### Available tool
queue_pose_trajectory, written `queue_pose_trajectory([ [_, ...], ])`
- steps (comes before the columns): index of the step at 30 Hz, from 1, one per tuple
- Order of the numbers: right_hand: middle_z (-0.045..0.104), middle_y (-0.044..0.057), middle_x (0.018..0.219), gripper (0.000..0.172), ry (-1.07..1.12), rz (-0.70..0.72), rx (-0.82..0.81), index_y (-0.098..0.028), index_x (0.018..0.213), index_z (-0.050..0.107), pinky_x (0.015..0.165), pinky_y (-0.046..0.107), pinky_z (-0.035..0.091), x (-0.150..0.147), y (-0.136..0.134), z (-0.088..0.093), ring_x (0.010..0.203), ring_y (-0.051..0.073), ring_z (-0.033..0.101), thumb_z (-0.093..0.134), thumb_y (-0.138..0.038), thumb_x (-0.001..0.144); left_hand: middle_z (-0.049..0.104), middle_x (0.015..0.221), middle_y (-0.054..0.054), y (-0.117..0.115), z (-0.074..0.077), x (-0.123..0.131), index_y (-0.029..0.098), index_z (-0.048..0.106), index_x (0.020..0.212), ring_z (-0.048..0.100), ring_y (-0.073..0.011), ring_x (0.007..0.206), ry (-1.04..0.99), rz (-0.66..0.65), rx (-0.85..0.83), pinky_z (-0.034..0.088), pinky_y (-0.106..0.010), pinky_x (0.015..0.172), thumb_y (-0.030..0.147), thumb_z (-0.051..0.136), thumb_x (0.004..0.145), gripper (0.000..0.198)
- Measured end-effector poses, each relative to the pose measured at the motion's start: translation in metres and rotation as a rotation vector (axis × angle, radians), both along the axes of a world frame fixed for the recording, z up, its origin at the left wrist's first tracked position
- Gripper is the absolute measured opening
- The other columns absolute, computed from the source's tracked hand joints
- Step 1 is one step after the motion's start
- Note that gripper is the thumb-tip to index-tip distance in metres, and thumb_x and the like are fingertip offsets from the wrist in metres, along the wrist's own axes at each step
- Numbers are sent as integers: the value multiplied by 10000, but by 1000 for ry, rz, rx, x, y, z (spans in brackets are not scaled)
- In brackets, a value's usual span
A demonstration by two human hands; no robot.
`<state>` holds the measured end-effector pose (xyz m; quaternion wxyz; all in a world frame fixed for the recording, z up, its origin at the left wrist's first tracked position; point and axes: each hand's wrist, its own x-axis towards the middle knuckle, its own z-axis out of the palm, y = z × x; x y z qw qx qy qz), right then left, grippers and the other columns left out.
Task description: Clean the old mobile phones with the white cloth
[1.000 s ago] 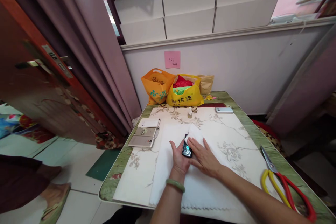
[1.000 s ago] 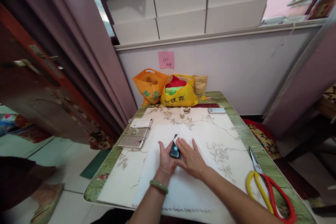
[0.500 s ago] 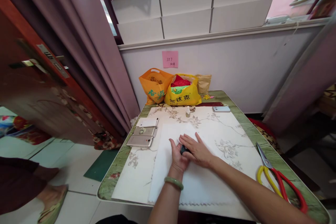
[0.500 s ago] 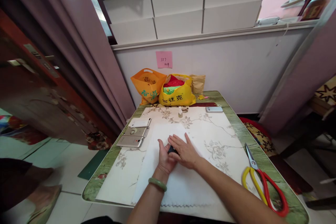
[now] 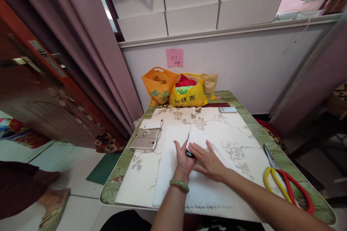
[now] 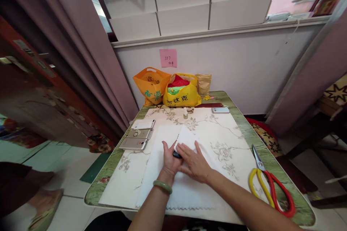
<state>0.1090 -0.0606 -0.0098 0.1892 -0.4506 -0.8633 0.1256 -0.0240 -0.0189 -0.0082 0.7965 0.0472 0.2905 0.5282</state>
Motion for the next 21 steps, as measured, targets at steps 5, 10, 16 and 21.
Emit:
queue_pose_trajectory([
  [5, 471, 70, 1422, 547, 180, -423, -135, -258, 1436, 363, 1110, 573, 147, 15, 55, -1, 1309, 254, 421, 308, -525, 961, 656, 1140, -205, 2, -1, 1, 89, 634, 1145, 605, -308, 1102, -84, -29, 131, 487, -449, 943, 695, 381, 832, 728],
  [10, 643, 86, 1209, 428, 184, -524, 15, -205, 1214, 599, 969, 369, 379, 30, 60, -4, 1091, 235, 584, 511, -465, 886, 646, 1147, -236, 1, -2, 0, 59, 626, 1145, 592, -333, 1123, -88, 9, 137, 472, -497, 961, 693, 429, 812, 743],
  [16, 705, 33, 843, 257, 149, -541, 25, -238, 840, 690, 772, 301, 384, 23, 53, 6, 827, 189, 616, 532, -439, 872, 623, 1204, -221, 3, -1, 2, 101, 631, 1134, 579, -336, 1146, -111, 45, 105, 457, -534, 973, 668, 434, 827, 674],
  [21, 617, -21, 598, 284, 431, -656, -198, -221, 743, 658, 557, 241, 355, 32, 63, 14, 576, 141, 542, 544, -467, 826, 607, 1232, -208, 6, -1, 0, 128, 633, 1119, 549, -321, 1191, -93, 100, 37, 466, -524, 960, 674, 435, 823, 653],
])
